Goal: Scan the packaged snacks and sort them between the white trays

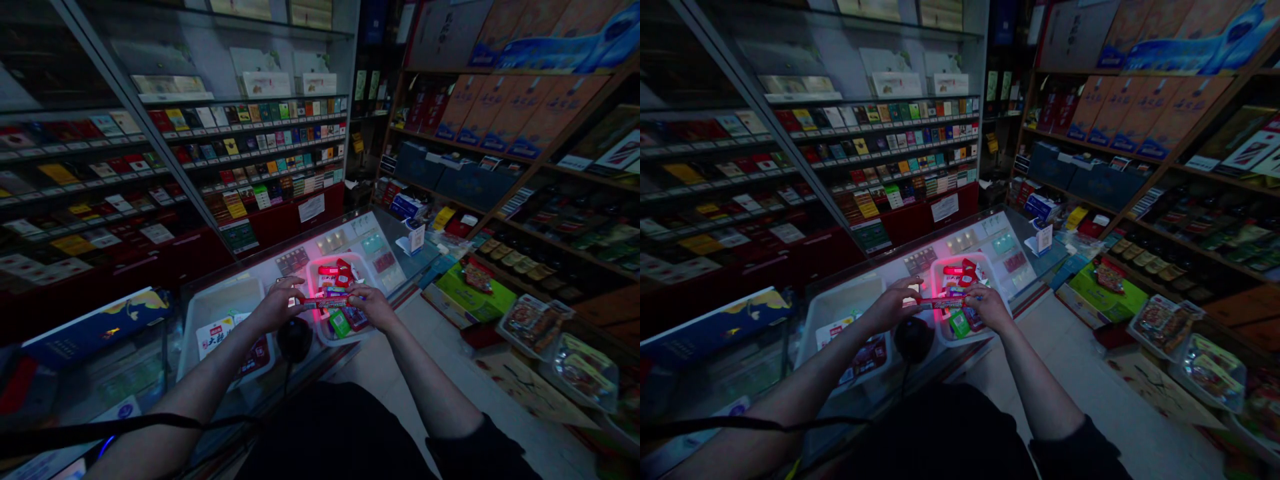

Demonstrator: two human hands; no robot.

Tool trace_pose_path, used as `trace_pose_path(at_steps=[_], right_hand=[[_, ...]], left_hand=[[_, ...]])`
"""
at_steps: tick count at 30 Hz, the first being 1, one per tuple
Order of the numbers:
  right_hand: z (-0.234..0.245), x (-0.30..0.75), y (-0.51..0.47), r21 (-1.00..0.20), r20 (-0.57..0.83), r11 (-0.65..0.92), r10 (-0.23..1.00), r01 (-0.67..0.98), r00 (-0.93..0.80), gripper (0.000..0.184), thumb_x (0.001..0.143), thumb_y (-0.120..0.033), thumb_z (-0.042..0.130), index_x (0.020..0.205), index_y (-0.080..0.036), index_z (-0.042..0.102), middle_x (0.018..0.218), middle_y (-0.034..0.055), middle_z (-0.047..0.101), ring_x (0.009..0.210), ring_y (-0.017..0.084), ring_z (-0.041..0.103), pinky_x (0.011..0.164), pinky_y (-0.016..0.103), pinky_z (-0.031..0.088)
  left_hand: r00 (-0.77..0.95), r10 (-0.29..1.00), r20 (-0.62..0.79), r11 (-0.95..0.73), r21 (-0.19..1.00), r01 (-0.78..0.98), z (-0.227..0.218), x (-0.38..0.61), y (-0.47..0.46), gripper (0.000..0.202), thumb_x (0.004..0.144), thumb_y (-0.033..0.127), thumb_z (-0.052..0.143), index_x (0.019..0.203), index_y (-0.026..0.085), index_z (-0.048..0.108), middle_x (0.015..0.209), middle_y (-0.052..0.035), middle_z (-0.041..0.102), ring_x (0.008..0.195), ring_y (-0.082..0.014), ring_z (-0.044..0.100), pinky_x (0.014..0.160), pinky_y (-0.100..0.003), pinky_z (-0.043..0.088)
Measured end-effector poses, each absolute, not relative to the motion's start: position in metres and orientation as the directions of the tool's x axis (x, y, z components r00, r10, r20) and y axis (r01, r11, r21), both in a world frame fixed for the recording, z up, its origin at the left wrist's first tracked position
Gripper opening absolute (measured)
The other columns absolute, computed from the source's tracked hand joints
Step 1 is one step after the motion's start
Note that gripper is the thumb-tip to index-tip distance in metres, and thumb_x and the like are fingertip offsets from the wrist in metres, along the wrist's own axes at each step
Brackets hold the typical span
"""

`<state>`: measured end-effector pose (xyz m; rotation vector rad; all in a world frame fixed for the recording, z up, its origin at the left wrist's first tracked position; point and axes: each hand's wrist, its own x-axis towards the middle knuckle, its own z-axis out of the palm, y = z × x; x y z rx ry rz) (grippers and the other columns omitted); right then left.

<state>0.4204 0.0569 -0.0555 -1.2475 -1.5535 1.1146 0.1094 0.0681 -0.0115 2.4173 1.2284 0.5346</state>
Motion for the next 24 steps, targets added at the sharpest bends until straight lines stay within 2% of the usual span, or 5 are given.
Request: trace_pose_path(at_steps=[6, 11, 16, 20, 24], right_hand=[[-0.062, 0.411, 0.066, -0.949, 0.088, 0.136, 0.981, 0.283, -0.175, 0.013, 0.077, -0.035, 0.074, 0.075, -0.022, 0.075, 0.113, 0.0075, 0.073, 0.109, 0.024, 0.067, 0.106, 0.041, 0.044], [-0.062, 0.403, 0.078, -0.857, 0.146, 0.236, 0.964, 0.457, -0.223, 0.009, 0.082, -0.026, 0.07, 0.078, -0.022, 0.077, 0.124, 0.0086, 0.07, 0.119, 0.025, 0.063, 0.109, 0.044, 0.043], [-0.067, 0.396, 0.09, -0.689, 0.186, 0.345, 0.934, 0.637, -0.304, 0.015, 0.086, -0.021, 0.066, 0.088, -0.022, 0.082, 0.138, 0.0102, 0.064, 0.141, 0.029, 0.046, 0.122, 0.051, 0.028], [-0.079, 0.388, 0.096, -0.605, 0.179, 0.373, 0.924, 0.703, -0.337, 0.016, 0.087, -0.022, 0.067, 0.091, -0.022, 0.082, 0.146, 0.0091, 0.059, 0.148, 0.031, 0.036, 0.124, 0.053, 0.024], [-0.089, 0.38, 0.096, -0.581, 0.127, 0.329, 0.94, 0.745, -0.317, 0.016, 0.087, -0.023, 0.067, 0.091, -0.021, 0.082, 0.147, 0.0094, 0.058, 0.147, 0.032, 0.036, 0.123, 0.054, 0.026]], left_hand=[[0.531, 0.843, 0.09, -0.478, 0.578, 0.661, -0.019, 0.085, 0.079, 0.02, 0.091, 0.039, 0.067, 0.085, 0.024, 0.08, 0.142, -0.009, 0.062, 0.132, -0.0271, 0.057, 0.114, -0.044, 0.044], [0.529, 0.842, 0.108, -0.514, 0.459, 0.724, -0.027, 0.075, 0.089, 0.023, 0.093, 0.034, 0.061, 0.088, 0.025, 0.081, 0.145, -0.0075, 0.06, 0.142, -0.0314, 0.045, 0.121, -0.054, 0.033], [0.485, 0.869, 0.096, -0.484, 0.363, 0.796, -0.036, 0.073, 0.093, 0.022, 0.092, 0.028, 0.059, 0.09, 0.026, 0.081, 0.149, -0.0049, 0.057, 0.146, -0.0343, 0.038, 0.121, -0.061, 0.026], [0.458, 0.887, 0.052, -0.448, 0.332, 0.83, -0.043, 0.073, 0.092, 0.022, 0.091, 0.027, 0.06, 0.09, 0.027, 0.082, 0.15, -0.0042, 0.057, 0.15, -0.0367, 0.032, 0.121, -0.065, 0.022], [0.439, 0.898, 0.01, -0.419, 0.322, 0.849, -0.051, 0.072, 0.091, 0.024, 0.092, 0.027, 0.058, 0.087, 0.028, 0.082, 0.149, -0.0033, 0.057, 0.151, -0.0372, 0.031, 0.121, -0.066, 0.021]])
